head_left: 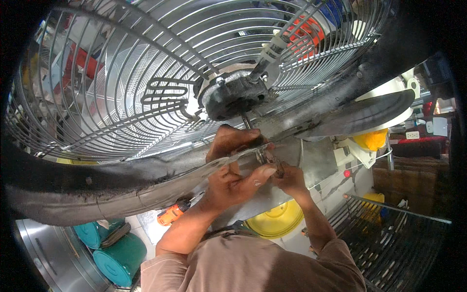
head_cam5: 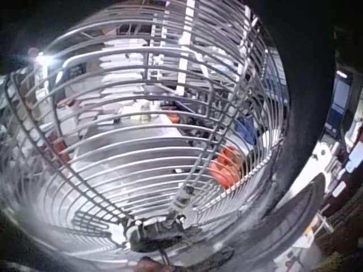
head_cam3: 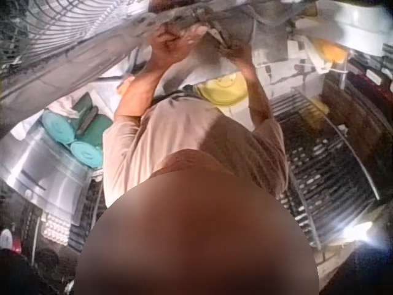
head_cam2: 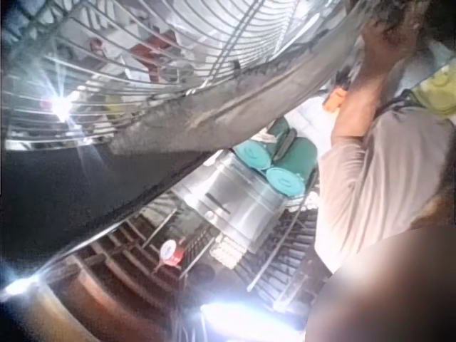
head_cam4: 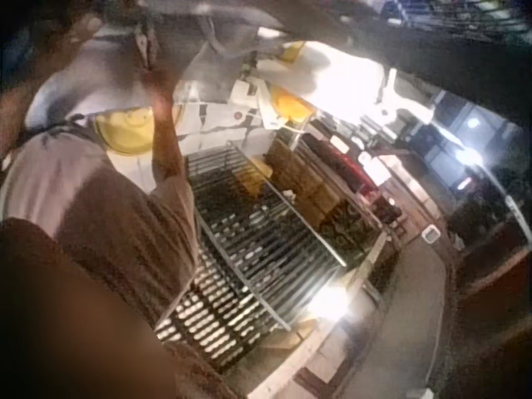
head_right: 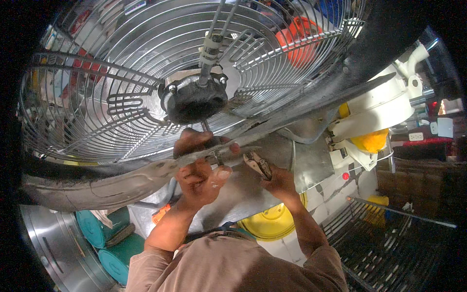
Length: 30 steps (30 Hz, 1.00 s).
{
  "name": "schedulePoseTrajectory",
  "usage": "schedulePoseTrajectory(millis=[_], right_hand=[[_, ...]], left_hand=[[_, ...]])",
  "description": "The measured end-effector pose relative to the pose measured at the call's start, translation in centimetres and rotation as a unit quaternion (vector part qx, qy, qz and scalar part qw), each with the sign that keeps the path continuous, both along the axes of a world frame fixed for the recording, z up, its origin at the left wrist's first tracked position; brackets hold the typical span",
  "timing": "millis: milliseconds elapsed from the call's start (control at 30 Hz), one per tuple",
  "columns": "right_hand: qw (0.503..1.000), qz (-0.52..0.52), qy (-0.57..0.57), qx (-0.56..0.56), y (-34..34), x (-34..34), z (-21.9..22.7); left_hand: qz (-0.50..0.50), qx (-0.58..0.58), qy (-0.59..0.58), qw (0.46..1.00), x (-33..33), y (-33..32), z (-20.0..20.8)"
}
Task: The person uses pliers to loosen or tighten the center nut of a large industrial fan blade assembly, then pulls the blade unit partially off the motor shaft to check it before pushing it back into place.
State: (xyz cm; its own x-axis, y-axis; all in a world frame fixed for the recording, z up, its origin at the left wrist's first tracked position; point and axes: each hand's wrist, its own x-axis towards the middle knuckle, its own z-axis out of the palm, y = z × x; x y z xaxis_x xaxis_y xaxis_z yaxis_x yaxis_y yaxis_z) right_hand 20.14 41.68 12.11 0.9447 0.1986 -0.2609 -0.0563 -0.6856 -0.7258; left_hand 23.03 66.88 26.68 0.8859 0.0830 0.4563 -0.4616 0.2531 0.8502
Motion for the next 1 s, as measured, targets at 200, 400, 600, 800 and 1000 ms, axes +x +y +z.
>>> schedulePoseTrajectory(millis=[200, 400, 600, 800, 1000], right_hand=[[0.992, 0.045, -0.034, -0.111, -0.2, -0.9, -2.4], [0.993, -0.105, -0.044, -0.022, 0.6, -1.4, 1.8], [0.973, -0.122, -0.066, 0.183, -0.6, 4.4, 8.3], [0.944, 0.081, -0.306, 0.091, 2.7, 11.1, 16.4], [0.982, 0.092, -0.113, 0.120, 6.2, 12.5, 18.4]], left_hand=[[0.026, 0.010, -0.066, 0.997, 0.6, -0.9, -0.3], [0.040, 0.009, -0.059, 0.997, 0.0, -0.8, 0.2], [0.032, -0.020, -0.019, 0.999, -0.8, -1.6, -0.2], [0.027, -0.087, 0.025, 0.996, -0.6, -1.2, 1.8], [0.052, -0.073, 0.054, 0.995, -1.1, -1.2, 1.6]])
